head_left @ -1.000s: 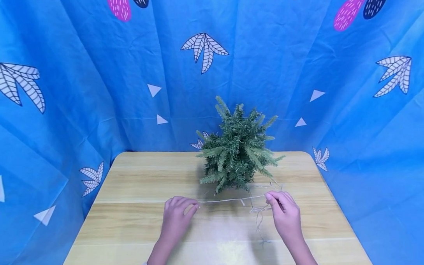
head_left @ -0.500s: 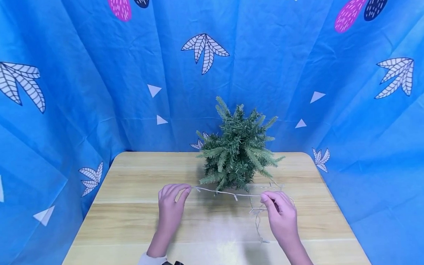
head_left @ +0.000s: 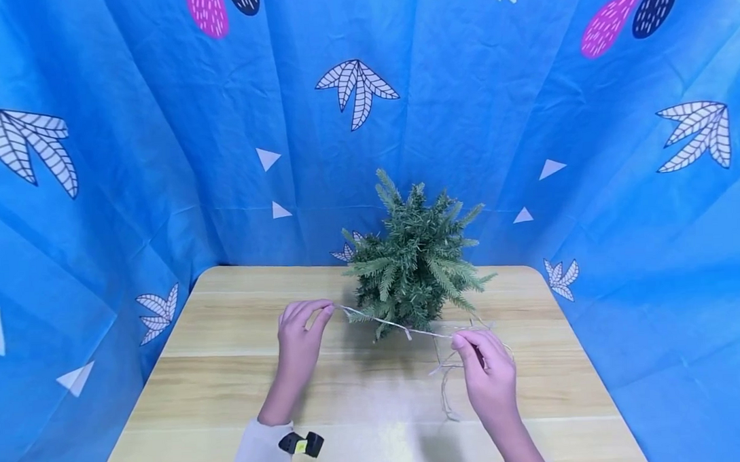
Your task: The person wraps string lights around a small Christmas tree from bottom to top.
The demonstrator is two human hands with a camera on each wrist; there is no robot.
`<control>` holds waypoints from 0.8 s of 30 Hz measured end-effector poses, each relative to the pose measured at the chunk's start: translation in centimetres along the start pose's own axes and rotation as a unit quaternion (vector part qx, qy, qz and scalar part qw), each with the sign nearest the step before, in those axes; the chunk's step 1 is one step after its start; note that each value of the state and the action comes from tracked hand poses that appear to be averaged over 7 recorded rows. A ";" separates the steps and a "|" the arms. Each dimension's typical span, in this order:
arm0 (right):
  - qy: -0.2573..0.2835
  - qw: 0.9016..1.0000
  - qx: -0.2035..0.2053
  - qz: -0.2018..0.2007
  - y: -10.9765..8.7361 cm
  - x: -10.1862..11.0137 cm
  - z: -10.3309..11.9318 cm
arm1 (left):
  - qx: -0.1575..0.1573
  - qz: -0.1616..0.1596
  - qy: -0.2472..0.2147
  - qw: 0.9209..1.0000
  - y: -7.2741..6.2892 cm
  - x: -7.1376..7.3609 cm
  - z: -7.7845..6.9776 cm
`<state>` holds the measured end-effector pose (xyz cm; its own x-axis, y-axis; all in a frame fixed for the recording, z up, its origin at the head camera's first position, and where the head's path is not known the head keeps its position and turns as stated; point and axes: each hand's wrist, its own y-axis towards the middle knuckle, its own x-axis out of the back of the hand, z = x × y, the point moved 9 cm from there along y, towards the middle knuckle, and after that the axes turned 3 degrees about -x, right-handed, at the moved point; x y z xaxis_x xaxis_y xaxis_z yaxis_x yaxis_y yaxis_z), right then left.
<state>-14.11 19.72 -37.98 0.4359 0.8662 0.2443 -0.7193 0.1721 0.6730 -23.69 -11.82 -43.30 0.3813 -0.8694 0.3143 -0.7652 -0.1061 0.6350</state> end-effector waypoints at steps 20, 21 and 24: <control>-0.068 0.991 -0.104 -0.058 0.5 3.1 -4.9 | -0.050 0.076 0.037 0.995 2.9 -4.1 -1.2; -0.069 0.990 -0.111 -0.059 0.4 3.2 -5.1 | -0.051 0.086 0.040 0.994 2.9 -4.3 -1.2; -0.074 0.986 -0.135 -0.062 0.3 3.6 -6.0 | -0.054 0.117 0.050 0.990 2.8 -5.1 -1.1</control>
<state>-15.96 25.72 -41.08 0.5895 0.7560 0.2845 -0.7647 0.4088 0.4981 -27.17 -7.16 -42.31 0.2536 -0.8109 0.5274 -0.7809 0.1501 0.6063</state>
